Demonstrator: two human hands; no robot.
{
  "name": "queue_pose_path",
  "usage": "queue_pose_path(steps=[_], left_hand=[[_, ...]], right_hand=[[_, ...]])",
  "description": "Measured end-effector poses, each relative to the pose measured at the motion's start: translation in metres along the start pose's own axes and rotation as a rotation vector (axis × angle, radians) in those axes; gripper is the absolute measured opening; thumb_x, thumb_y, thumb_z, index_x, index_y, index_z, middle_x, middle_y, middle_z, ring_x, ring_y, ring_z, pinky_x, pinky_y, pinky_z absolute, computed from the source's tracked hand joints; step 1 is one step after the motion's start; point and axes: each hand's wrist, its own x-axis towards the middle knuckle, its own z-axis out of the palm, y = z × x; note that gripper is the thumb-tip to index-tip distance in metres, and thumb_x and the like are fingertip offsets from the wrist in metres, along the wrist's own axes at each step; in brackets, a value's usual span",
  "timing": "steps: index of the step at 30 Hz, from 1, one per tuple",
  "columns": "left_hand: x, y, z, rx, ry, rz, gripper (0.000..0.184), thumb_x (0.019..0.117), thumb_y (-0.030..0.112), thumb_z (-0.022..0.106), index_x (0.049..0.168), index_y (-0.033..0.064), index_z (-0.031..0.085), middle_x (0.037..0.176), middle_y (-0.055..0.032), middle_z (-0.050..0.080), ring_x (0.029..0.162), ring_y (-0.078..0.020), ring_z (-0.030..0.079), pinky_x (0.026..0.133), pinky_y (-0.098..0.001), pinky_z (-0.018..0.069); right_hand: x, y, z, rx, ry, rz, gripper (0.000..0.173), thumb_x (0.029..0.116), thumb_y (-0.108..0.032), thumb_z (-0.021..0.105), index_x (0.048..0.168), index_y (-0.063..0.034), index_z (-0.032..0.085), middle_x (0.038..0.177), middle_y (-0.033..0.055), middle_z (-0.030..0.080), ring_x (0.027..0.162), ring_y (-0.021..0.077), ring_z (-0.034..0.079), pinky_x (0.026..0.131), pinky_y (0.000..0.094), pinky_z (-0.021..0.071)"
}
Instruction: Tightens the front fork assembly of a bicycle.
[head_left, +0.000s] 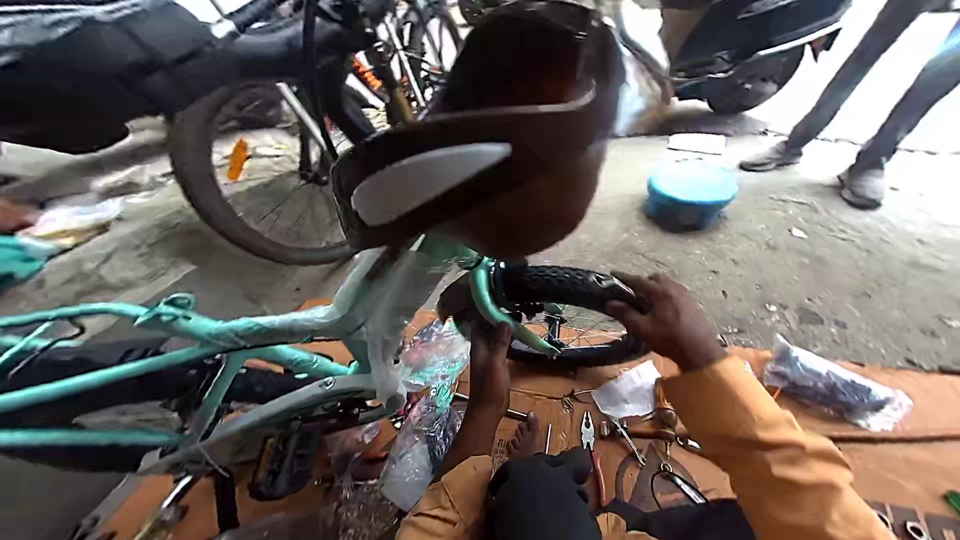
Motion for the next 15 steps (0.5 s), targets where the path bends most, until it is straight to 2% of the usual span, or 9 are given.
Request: queue_pose_path(steps=[2, 4, 6, 8, 10, 13, 15], left_hand=[[0.005, 0.0, 0.005, 0.144, -0.06, 0.015, 0.055, 0.1031, 0.038, 0.059, 0.147, 0.0091, 0.045, 0.133, -0.009, 0.063, 0.119, -0.0206, 0.064, 0.104, -0.0419, 0.0541], [0.011, 0.005, 0.011, 0.236, -0.069, 0.055, 0.042, 0.1029, 0.026, 0.06, 0.139, 0.0058, 0.054, 0.124, -0.0092, 0.068, 0.111, -0.0186, 0.067, 0.099, -0.0405, 0.0564], [0.015, 0.004, 0.014, 0.245, -0.067, 0.078, 0.037, 0.1016, 0.021, 0.063, 0.134, 0.0048, 0.057, 0.118, -0.0085, 0.069, 0.107, -0.0173, 0.068, 0.098, -0.0391, 0.0565], [0.015, 0.0, 0.016, 0.213, -0.044, 0.081, 0.032, 0.0995, 0.019, 0.065, 0.128, 0.0042, 0.062, 0.113, -0.0075, 0.07, 0.104, -0.0167, 0.069, 0.096, -0.0382, 0.0574], [0.013, -0.003, 0.021, 0.179, 0.006, 0.029, 0.029, 0.0979, 0.021, 0.068, 0.121, 0.0044, 0.064, 0.109, -0.0075, 0.071, 0.102, -0.0169, 0.068, 0.093, -0.0378, 0.0572], [0.009, -0.011, 0.028, 0.154, -0.036, -0.061, 0.048, 0.1002, 0.041, 0.062, 0.137, 0.0101, 0.056, 0.127, -0.0055, 0.065, 0.117, -0.0162, 0.062, 0.103, -0.0389, 0.0523], [0.016, -0.023, 0.032, 0.099, -0.095, -0.058, 0.053, 0.1003, 0.046, 0.059, 0.14, 0.0109, 0.054, 0.133, -0.0052, 0.062, 0.123, -0.0166, 0.059, 0.108, -0.0396, 0.0482]], right_hand=[[0.026, 0.007, -0.006, -0.032, -0.022, 0.011, 0.047, 0.0924, -0.042, 0.07, 0.138, -0.0306, 0.066, 0.112, 0.0151, 0.068, 0.098, 0.0349, 0.068, 0.08, 0.0623, 0.0563], [0.033, 0.008, -0.01, -0.05, 0.044, -0.002, 0.041, 0.0914, -0.044, 0.07, 0.129, -0.0275, 0.071, 0.108, 0.0129, 0.068, 0.094, 0.0333, 0.069, 0.075, 0.061, 0.0568], [0.014, 0.0, -0.007, -0.024, 0.171, -0.061, 0.037, 0.0975, -0.048, 0.063, 0.122, -0.0219, 0.072, 0.101, 0.01, 0.067, 0.086, 0.0294, 0.069, 0.069, 0.0565, 0.0575], [-0.015, 0.001, 0.014, 0.082, 0.206, -0.118, 0.031, 0.106, -0.038, 0.052, 0.111, -0.0156, 0.073, 0.098, 0.007, 0.07, 0.088, 0.0254, 0.07, 0.074, 0.0537, 0.0585], [-0.04, 0.017, 0.048, 0.151, 0.024, -0.112, 0.027, 0.1063, -0.028, 0.051, 0.104, -0.0111, 0.072, 0.097, 0.008, 0.07, 0.092, 0.0266, 0.07, 0.08, 0.0548, 0.0582], [-0.064, 0.039, 0.098, 0.105, -0.264, 0.043, 0.026, 0.106, -0.027, 0.055, 0.11, -0.0074, 0.071, 0.107, 0.0131, 0.071, 0.102, 0.0315, 0.07, 0.089, 0.0567, 0.0566], [-0.066, 0.04, 0.111, 0.04, -0.395, 0.163, 0.025, 0.1055, -0.028, 0.055, 0.117, -0.0102, 0.068, 0.108, 0.0141, 0.071, 0.102, 0.0339, 0.07, 0.087, 0.058, 0.0568]])
